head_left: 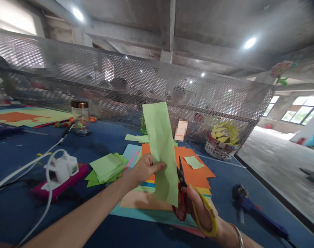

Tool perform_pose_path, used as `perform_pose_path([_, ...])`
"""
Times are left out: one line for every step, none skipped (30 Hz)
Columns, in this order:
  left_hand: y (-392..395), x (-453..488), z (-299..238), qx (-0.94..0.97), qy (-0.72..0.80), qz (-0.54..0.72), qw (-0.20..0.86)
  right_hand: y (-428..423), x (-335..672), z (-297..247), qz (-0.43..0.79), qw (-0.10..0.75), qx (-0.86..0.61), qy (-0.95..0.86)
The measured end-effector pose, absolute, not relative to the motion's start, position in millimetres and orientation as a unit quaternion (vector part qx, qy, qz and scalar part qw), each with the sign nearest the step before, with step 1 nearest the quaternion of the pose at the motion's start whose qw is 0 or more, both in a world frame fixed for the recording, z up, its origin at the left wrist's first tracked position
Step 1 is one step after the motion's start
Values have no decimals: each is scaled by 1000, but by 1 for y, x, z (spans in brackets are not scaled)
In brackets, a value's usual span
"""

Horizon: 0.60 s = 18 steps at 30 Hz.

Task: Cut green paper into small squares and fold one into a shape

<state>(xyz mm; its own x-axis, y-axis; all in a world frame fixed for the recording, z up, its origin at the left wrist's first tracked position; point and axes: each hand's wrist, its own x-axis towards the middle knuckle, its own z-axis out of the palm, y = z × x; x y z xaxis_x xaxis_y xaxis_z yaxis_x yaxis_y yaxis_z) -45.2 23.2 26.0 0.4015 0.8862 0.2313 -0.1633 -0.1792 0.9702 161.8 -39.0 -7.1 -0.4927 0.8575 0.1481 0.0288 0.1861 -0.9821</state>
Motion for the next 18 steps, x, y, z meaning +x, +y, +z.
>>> perform_pose_path([22, -44, 26, 618, 298, 455, 567, -38, 161, -9, 569, 386, -322, -651])
perform_pose_path([21, -43, 26, 623, 301, 449, 566, -38, 161, -11, 585, 393, -318, -634])
perform_pose_path([20, -42, 26, 627, 303, 443, 565, -38, 161, -12, 590, 399, -318, -626])
perform_pose_path([19, -41, 26, 631, 304, 438, 564, -37, 162, -14, 581, 404, -325, -627])
perform_pose_path([19, -40, 26, 634, 304, 435, 562, -37, 162, -15, 567, 408, -335, -632])
perform_pose_path([18, -40, 26, 637, 305, 434, 560, -36, 163, -15, 555, 412, -345, -635])
perform_pose_path([18, -39, 26, 638, 305, 434, 558, -36, 164, -16, 547, 416, -352, -635])
perform_pose_path([18, -39, 26, 640, 304, 433, 557, -35, 165, -15, 544, 419, -357, -633])
perform_pose_path([18, -39, 26, 640, 304, 432, 558, -35, 166, -15, 546, 422, -362, -627])
perform_pose_path([18, -40, 26, 640, 303, 430, 559, -35, 167, -14, 550, 422, -363, -623])
perform_pose_path([18, -40, 26, 641, 303, 427, 562, -34, 168, -13, 553, 420, -363, -621])
perform_pose_path([18, -40, 26, 641, 304, 422, 564, -34, 168, -11, 556, 417, -362, -621])
perform_pose_path([18, -41, 26, 641, 306, 419, 566, -34, 168, -9, 559, 413, -364, -620])
perform_pose_path([18, -41, 26, 641, 307, 418, 566, -35, 168, -8, 558, 409, -367, -621])
perform_pose_path([19, -41, 25, 642, 307, 417, 565, -35, 168, -6, 556, 404, -370, -625])
perform_pose_path([19, -41, 25, 644, 308, 417, 563, -35, 168, -4, 554, 400, -374, -627])
perform_pose_path([19, -41, 24, 647, 308, 417, 560, -35, 168, -3, 555, 397, -377, -627])
perform_pose_path([18, -40, 24, 651, 307, 414, 557, -35, 168, -3, 558, 394, -380, -624])
